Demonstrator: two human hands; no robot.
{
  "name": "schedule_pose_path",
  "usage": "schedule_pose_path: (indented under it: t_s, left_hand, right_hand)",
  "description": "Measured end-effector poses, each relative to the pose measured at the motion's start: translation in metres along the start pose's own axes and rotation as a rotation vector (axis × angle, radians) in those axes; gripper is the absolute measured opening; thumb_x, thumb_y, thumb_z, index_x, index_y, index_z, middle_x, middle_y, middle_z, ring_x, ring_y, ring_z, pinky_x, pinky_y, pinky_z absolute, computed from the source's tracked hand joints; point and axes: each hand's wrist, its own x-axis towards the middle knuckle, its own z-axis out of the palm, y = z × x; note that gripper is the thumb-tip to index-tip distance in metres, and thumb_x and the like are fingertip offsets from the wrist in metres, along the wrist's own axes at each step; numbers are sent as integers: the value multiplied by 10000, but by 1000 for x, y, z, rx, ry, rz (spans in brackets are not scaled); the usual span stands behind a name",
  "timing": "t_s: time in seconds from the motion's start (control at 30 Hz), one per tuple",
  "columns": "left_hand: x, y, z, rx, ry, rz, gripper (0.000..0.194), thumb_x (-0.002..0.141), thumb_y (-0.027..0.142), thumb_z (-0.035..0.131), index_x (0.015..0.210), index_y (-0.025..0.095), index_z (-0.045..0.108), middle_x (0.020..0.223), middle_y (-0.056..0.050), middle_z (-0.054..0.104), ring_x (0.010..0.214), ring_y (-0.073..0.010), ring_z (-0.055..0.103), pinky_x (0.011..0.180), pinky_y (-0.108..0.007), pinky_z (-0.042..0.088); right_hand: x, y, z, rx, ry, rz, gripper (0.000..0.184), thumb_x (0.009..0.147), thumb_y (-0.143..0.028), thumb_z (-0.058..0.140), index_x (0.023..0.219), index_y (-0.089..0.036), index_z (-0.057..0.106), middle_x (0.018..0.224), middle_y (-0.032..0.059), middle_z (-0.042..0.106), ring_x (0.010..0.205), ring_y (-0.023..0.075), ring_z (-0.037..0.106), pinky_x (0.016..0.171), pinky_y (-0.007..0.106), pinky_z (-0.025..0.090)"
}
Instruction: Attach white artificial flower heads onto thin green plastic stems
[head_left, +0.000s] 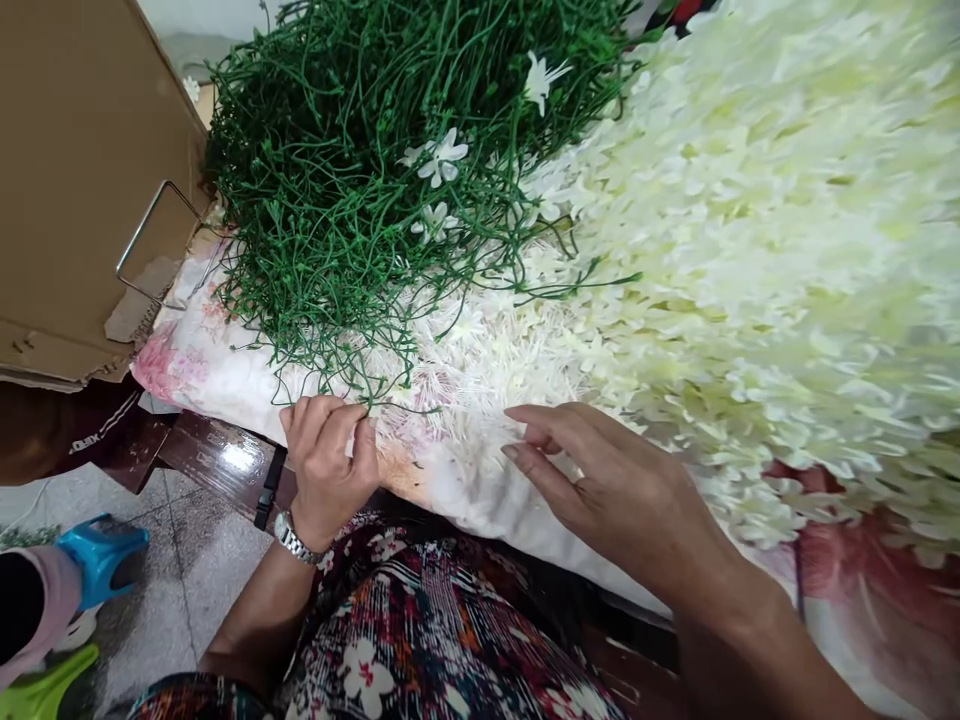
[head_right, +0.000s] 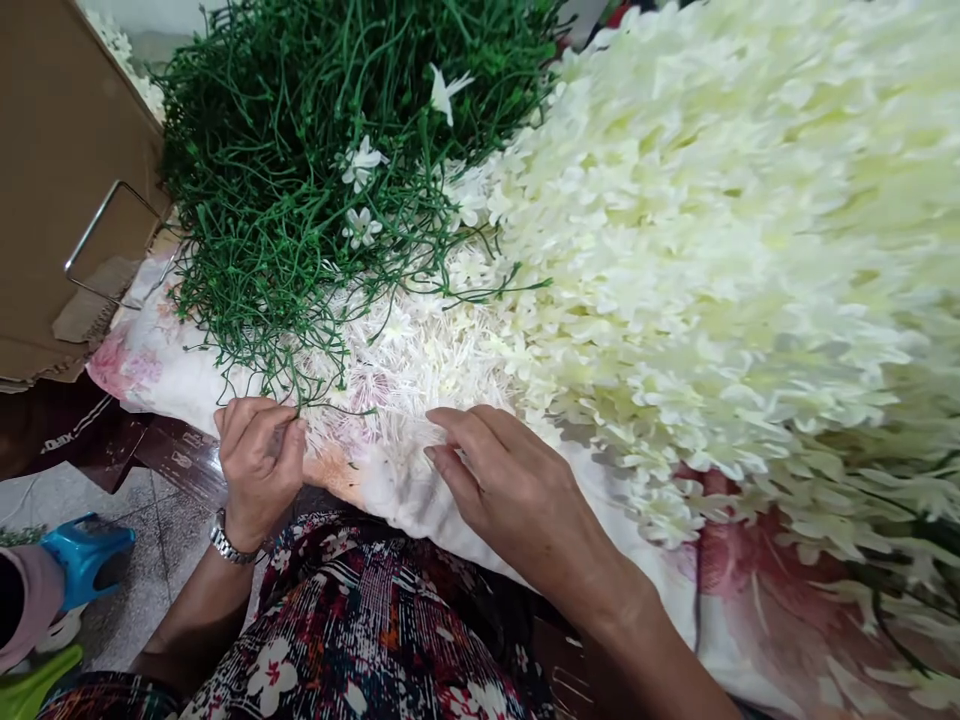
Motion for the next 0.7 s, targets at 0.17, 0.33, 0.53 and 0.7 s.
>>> schedule_pose_path:
  t_s: [0.17, 0.33, 0.53, 0.7]
  left_hand:
    - [-6, 9, -5, -160, -28, 99, 53, 701, 123, 536, 739, 156, 553, 693, -27, 539, 683, -150, 489, 669, -325, 358]
    - [-11, 17, 0, -211, -130, 255, 96, 679, 95, 532, 756, 140, 567, 697, -45, 564, 679, -155, 505, 647, -325, 370]
    - [-6, 19, -1, -129, -197, 508, 179, 684, 72, 483, 815, 141, 583, 759, -67, 596, 719, -176, 507, 653, -345, 369]
    - [-9, 22, 3, -251, -66, 502, 306, 675, 50, 504, 956, 162, 548, 840, -71, 582, 776, -180, 508, 684, -352, 401]
  right_hand:
    - [-4, -1, 6, -24, -44, -38, 94, 779, -154, 480, 850, -141, 540, 744, 48, 557, 725, 148, 540, 692, 278, 451]
    - [-3, -3, -1, -57, -83, -36, 99, 784, -180, 475, 843, -147, 547, 749, 58, 565, 728, 161, 541, 701, 311, 451]
    - [5, -15, -16, 210, 56, 81, 202, 766, -178, 509, 967, -163, 522, 780, 45, 577, 725, 130, 547, 643, 261, 462]
    - [0, -26, -16, 491, 73, 318, 129, 740, -126, 531, 844, -189, 572, 735, -3, 606, 641, 81, 559, 579, 194, 457]
